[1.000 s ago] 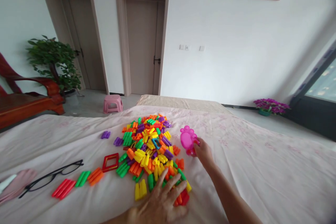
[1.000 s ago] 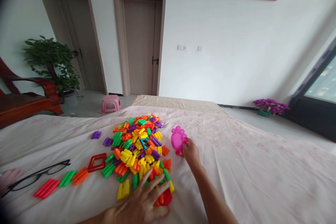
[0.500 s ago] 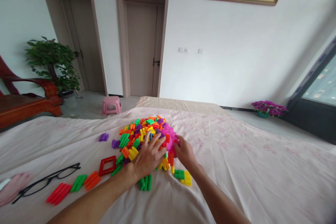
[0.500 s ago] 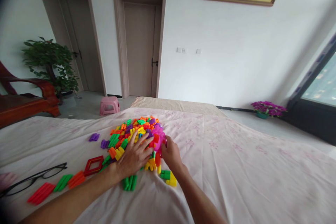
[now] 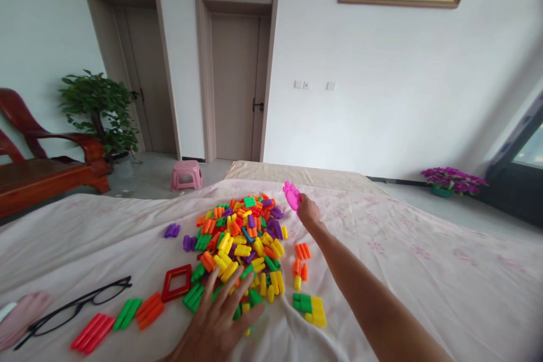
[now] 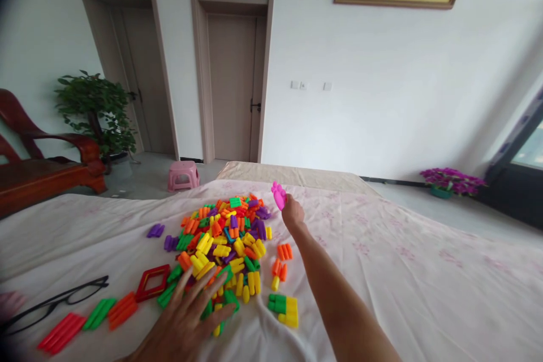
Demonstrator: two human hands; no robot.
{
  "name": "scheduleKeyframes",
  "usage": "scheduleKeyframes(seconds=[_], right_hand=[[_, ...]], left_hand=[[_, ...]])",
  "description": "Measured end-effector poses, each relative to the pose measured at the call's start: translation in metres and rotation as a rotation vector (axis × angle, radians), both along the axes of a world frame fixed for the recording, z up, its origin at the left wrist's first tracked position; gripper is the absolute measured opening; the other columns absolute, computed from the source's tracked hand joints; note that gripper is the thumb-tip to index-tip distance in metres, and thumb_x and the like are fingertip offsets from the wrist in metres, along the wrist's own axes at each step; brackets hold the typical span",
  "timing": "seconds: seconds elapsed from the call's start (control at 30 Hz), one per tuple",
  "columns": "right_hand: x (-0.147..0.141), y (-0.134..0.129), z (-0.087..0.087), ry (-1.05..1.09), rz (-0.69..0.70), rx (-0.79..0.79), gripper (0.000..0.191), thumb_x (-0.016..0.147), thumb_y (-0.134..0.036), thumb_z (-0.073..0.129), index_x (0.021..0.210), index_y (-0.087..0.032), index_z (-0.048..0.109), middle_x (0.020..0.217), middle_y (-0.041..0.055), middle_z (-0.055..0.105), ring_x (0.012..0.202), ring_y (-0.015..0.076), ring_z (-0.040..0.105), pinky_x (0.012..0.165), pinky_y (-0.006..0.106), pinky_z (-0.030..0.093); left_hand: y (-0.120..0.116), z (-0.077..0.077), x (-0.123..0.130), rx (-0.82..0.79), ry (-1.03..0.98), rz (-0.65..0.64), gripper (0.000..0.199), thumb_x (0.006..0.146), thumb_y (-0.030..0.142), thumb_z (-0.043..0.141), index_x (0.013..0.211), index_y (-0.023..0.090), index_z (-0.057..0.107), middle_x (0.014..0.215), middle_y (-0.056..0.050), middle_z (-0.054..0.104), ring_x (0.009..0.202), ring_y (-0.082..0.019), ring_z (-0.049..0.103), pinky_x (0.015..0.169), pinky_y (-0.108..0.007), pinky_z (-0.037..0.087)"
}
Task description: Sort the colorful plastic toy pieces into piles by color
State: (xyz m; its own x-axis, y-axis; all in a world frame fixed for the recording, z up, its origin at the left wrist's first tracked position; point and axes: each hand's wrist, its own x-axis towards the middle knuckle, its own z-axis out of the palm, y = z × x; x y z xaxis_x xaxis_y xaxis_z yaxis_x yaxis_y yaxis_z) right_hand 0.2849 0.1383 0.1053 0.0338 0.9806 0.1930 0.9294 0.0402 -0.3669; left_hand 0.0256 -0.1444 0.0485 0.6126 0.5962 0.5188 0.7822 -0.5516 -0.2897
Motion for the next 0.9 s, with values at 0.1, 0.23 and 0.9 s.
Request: scheduleKeyframes(seconds=[0.1, 0.23, 0.9], right_hand=[[-0.019, 0.006, -0.007, -0.006, 0.06, -0.02, 0.038, 0.098, -0.023, 0.038, 0.13, -0.023, 0.059, 0.112, 0.0121, 0.072, 0.102, 0.0233, 0.068, 0.077, 0.028, 0.043], [-0.039, -0.007, -0.015, -0.063, 0.219, 0.007, 0.036, 0.097, -0.024, 0.042, 0.126, -0.03, 0.062, 0.11, 0.0062, 0.074, 0.101, 0.0214, 0.068, 0.078, 0.026, 0.042], [0.051, -0.134, -0.018, -0.177, 0.043, 0.005, 0.038, 0.099, -0.017, 0.033, 0.128, -0.02, 0.057, 0.1, 0.0111, 0.074, 0.086, 0.0234, 0.07, 0.068, 0.028, 0.04]], left_hand=[[0.009, -0.01, -0.013, 0.004, 0.02, 0.091, 0.075, 0.075, 0.065, 0.064, 0.143, 0.036, 0.049, 0.158, -0.01, 0.04, 0.147, -0.034, 0.027, 0.118, -0.064, -0.002], [0.041, -0.004, -0.031, 0.041, -0.028, 0.146, 0.055, 0.084, 0.054, 0.061, 0.135, 0.034, 0.057, 0.154, -0.009, 0.045, 0.145, -0.031, 0.032, 0.12, -0.059, -0.001], [0.087, 0.014, -0.113, -0.321, -0.702, 0.984, 0.06, 0.094, 0.053, 0.031, 0.137, 0.018, 0.056, 0.135, -0.02, 0.06, 0.127, -0.038, 0.052, 0.1, -0.059, 0.039]])
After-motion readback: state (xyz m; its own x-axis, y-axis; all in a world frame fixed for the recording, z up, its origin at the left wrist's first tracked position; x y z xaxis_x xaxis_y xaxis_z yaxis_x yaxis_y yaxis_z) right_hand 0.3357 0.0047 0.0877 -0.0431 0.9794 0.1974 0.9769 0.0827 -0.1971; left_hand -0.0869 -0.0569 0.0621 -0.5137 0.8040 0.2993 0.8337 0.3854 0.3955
